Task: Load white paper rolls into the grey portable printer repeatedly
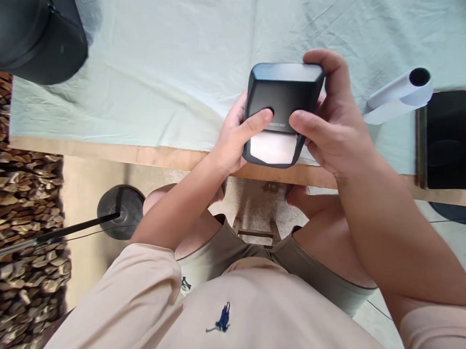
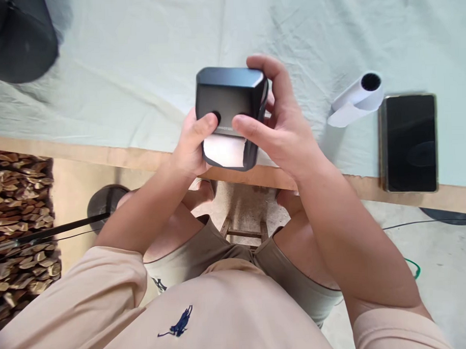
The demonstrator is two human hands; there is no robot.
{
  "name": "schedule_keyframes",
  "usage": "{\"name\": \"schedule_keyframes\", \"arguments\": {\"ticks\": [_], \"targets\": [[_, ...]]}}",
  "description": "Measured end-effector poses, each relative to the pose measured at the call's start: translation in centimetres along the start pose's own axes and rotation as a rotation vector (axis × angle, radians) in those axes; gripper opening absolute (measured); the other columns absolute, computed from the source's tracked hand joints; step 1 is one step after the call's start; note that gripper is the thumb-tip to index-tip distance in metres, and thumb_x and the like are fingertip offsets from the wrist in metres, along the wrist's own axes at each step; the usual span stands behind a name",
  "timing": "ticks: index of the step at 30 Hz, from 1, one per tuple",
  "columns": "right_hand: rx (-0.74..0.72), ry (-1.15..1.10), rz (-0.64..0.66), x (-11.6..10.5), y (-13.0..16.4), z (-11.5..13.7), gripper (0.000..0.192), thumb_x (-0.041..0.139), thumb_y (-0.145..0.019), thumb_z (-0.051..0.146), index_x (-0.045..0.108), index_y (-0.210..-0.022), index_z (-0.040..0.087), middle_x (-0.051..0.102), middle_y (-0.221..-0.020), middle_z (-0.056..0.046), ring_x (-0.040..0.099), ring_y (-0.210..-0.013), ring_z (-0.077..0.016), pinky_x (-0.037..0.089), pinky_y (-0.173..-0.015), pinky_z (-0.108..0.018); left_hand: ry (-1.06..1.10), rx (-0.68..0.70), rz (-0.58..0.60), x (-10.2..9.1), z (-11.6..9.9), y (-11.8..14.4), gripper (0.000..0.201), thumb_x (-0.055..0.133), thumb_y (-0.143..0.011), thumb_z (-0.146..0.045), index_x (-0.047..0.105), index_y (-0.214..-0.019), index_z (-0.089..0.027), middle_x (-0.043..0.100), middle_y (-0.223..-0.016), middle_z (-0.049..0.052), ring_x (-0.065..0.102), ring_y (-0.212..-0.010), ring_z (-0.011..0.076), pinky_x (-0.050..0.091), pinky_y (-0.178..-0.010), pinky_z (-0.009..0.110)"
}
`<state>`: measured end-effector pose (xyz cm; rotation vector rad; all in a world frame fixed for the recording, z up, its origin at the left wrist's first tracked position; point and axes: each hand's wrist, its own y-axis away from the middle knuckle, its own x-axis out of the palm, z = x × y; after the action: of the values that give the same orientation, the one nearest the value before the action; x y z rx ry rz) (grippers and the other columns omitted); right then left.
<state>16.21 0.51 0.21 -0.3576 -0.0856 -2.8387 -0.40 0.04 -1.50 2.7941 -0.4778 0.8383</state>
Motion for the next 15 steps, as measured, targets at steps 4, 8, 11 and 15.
{"name": "schedule_keyframes", "arguments": {"ticks": [4, 8, 11, 15], "targets": [[-0.002, 0.039, -0.002, 0.1, 0.3, 0.0, 0.062, 0.081, -0.071, 0.036, 0.046, -0.122, 0.037, 0.054, -0.109, 0.001, 0.057, -0.091, -0.0096, 0.054, -0.073, -0.023, -0.037, 0.003, -0.001, 0.3, 0.0, 0.2, 0.032, 0.062, -0.09, -0.036, 0.054, -0.117, -0.022, 0.068, -0.099, 0.0, 0.07, -0.11, 0.0237, 0.054, -0.086, 0.032], [-0.035, 0.17, -0.014, -0.3, 0.0, -0.7, 0.07, 0.076, -0.073, 0.048, 0.037, -0.13, 0.037, 0.054, -0.119, 0.0, 0.059, -0.096, -0.0122, 0.056, -0.076, -0.026, 0.064, -0.034, -0.014, 0.5, -0.3, -0.1, 0.028, 0.059, -0.09, -0.04, 0.057, -0.112, -0.023, 0.071, -0.103, 0.003, 0.063, -0.125, 0.0261, 0.055, -0.098, 0.036], [-0.106, 0.261, -0.03, -0.9, -0.4, -1.2, 0.067, 0.064, -0.078, 0.056, 0.035, -0.135, 0.035, 0.056, -0.123, -0.001, 0.06, -0.105, -0.0162, 0.057, -0.087, -0.032, 0.139, -0.075, -0.017, 0.1, -0.4, -0.7, 0.024, 0.043, -0.09, -0.039, 0.061, -0.098, -0.024, 0.073, -0.096, 0.005, 0.05, -0.139, 0.0295, 0.052, -0.107, 0.045], [-0.181, 0.347, -0.033, -1.5, -0.4, -1.3, 0.061, 0.055, -0.081, 0.059, 0.04, -0.137, 0.037, 0.048, -0.143, 0.001, 0.053, -0.128, -0.0193, 0.048, -0.113, -0.038, 0.094, -0.105, -0.101, -0.7, -0.2, -1.2, 0.015, 0.041, -0.084, -0.028, 0.056, -0.082, -0.029, 0.074, -0.092, 0.002, 0.033, -0.149, 0.0268, 0.04, -0.121, 0.046]]}}
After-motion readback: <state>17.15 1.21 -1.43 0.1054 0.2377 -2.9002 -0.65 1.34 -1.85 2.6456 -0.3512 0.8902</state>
